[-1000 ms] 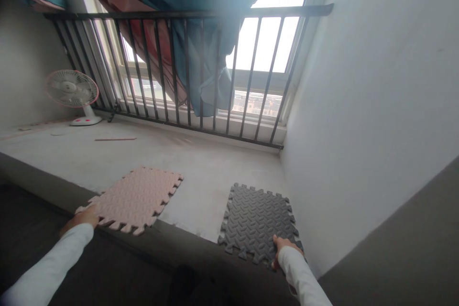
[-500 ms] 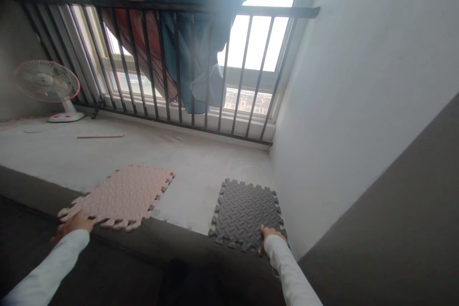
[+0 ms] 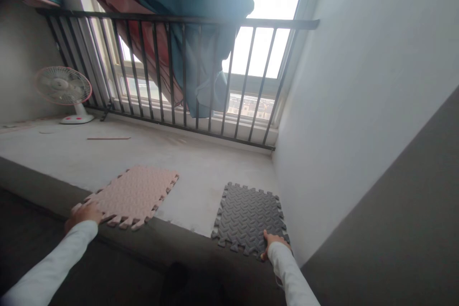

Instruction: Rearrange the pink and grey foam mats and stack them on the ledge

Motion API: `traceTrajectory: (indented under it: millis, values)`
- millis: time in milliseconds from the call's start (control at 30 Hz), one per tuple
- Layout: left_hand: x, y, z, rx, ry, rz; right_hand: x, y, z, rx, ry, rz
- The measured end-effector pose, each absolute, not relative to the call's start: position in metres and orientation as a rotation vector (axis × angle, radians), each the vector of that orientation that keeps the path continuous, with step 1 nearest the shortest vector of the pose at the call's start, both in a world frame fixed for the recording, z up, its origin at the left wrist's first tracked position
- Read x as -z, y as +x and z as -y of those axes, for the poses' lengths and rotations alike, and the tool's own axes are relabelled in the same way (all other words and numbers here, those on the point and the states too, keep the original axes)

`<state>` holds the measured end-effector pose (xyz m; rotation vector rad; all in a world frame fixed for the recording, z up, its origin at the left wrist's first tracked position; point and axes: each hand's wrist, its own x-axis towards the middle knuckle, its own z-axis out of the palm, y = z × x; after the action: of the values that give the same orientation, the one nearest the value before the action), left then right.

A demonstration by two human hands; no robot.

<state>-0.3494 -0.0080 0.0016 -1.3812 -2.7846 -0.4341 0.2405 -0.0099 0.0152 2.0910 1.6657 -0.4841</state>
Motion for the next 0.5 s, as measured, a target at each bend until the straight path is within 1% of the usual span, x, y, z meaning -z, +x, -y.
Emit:
traceTrajectory:
  millis: [100,233,400,500]
  values:
    - [-0.010,-0.317,0.014,0.253,-1.549,2.608,-0.016,0.239,0.008,0.501,2.075,-1.640]
    - [-0.003,-0.287,0.022,0.074,-1.783,2.506,-0.013,0.239,0.006,0.493,2.065,-1.628]
    - [0.012,-0.269,0.035,0.132,-1.819,2.384,-0.011,0.239,0.006,0.500,2.058,-1.642]
    - [0.017,-0.266,0.037,0.128,-1.814,2.403,-0.011,0.239,0.006,0.492,2.060,-1.638]
